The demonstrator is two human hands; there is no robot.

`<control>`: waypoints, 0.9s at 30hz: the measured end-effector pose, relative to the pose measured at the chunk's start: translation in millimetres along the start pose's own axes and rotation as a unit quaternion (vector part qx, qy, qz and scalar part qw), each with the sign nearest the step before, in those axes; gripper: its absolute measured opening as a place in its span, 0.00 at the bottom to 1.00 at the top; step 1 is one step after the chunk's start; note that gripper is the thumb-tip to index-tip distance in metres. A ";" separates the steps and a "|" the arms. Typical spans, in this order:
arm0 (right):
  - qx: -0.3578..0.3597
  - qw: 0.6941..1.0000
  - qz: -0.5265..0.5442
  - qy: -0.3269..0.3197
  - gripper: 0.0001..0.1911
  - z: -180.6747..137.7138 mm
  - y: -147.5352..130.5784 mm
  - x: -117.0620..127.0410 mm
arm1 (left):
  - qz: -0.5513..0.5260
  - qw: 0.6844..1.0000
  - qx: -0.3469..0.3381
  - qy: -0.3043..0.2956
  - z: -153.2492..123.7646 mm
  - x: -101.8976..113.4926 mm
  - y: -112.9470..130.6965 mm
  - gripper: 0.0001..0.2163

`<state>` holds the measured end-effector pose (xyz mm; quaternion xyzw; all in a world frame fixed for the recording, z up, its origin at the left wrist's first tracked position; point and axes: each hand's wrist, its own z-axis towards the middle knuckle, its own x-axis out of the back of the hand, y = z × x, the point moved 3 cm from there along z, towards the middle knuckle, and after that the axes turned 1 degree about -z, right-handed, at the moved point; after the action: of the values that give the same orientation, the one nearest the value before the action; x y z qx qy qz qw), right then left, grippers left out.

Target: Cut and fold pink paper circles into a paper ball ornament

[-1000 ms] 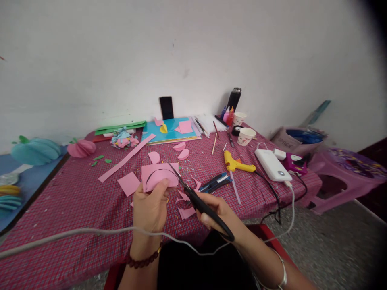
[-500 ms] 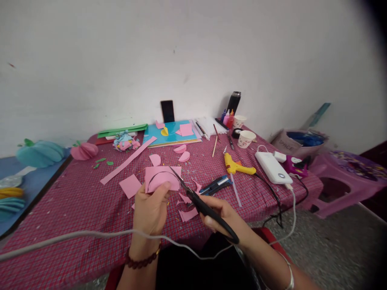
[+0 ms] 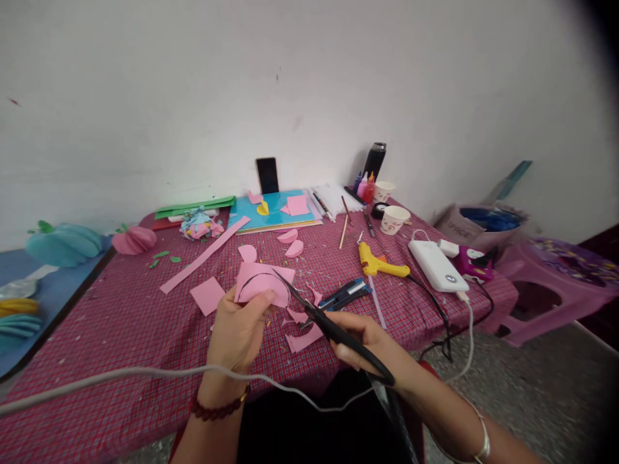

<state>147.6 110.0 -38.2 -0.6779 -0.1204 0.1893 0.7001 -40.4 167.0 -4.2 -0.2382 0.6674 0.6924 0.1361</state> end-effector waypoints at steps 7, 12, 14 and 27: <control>0.000 0.999 -0.048 -0.001 0.22 -5.0 -2.9 7.4 | 0.038 0.999 0.029 -0.018 -0.4 1.0 1.7 0.07; -0.021 0.998 -0.053 -0.010 0.25 -10.0 -4.5 12.2 | 0.049 0.996 0.057 -0.041 -1.4 1.6 3.3 0.07; -0.029 0.998 -0.053 -0.016 0.26 -12.2 -4.0 13.7 | 0.047 0.995 0.069 -0.055 -1.4 2.6 2.6 0.08; -0.041 0.996 -0.070 -0.026 0.25 -25.8 -2.9 21.8 | 0.049 0.985 0.131 -0.100 -2.3 0.0 -1.2 0.09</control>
<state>178.5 96.0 -38.5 -0.6906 -0.1938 0.1526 0.6799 -39.4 164.8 -5.2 -0.1152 0.7461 0.6252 0.1982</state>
